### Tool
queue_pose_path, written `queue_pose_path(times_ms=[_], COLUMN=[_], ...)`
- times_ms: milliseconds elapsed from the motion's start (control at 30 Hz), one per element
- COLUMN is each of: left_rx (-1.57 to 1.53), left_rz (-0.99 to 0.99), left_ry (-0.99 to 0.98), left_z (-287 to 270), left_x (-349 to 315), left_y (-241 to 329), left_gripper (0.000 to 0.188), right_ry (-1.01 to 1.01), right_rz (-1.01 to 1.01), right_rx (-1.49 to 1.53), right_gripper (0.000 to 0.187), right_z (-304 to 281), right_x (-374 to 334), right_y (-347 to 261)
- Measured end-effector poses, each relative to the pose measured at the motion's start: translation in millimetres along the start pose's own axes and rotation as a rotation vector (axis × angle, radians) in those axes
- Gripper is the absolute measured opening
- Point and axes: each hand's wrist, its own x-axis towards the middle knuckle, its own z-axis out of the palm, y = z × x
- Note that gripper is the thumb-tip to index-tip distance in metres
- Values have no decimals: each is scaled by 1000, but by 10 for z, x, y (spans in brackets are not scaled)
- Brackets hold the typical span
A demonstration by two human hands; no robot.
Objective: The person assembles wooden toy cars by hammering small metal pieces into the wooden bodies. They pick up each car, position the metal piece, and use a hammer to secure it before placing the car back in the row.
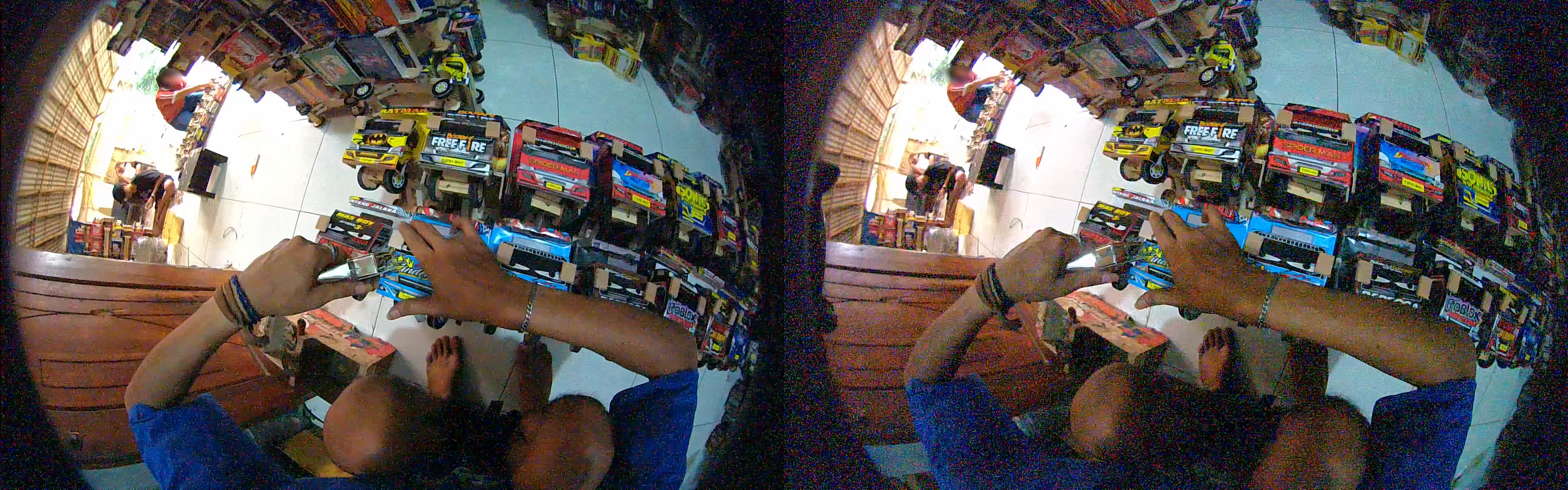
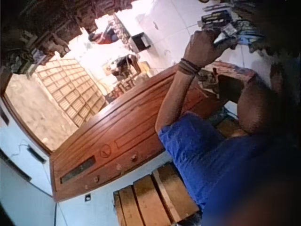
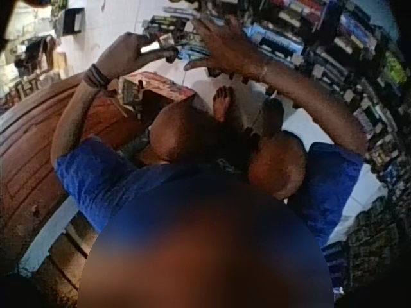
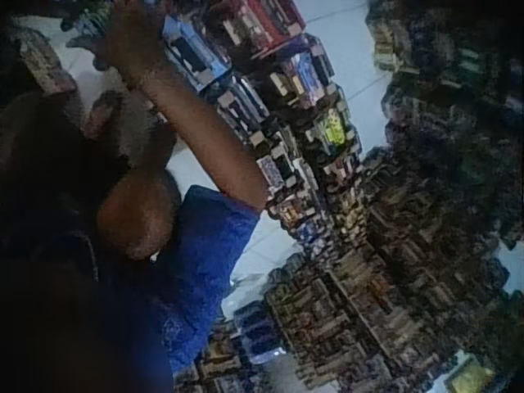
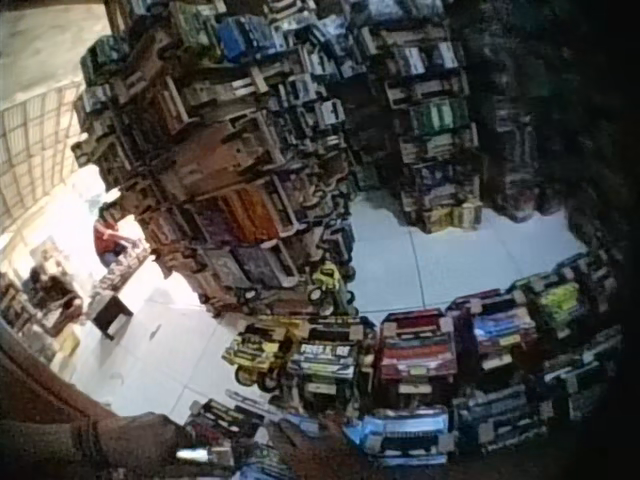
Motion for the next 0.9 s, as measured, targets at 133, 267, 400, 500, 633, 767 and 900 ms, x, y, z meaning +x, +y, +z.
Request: queue_pose_path(times_ms=[133, 267, 400, 500, 633, 767, 900], left_rx=[-1, 7, 43, 75, 93, 56, 85], left_rz=[7, 6, 5, -24, -50, -78, -109], left_ry=[13, 16, -34, -87, -110, -160, -166], left_z=[-32, -51, -99, -126, -138, -152, -122], left_x=[32, 69, 107, 131, 162, 197, 213], left_y=[42, 66, 70, 78, 106, 117, 90], left_gripper=[50, 51, 52, 53, 56, 57, 60], right_ry=[44, 62, 45, 58, 16, 41, 35], right_rz=[-32, -41, -33, -37, -9, -11, -13], right_rx=[12, 8, 22, 10, 56, 42, 42], right_gripper=[115, 115, 114, 114, 114, 114, 114], right_z=[17, 14, 4, 10, 33, 61, 65], right_x=[1, -2, -13, -12, -9, -8, 5], right_y=[16, 26, 23, 23, 35, 35, 44])
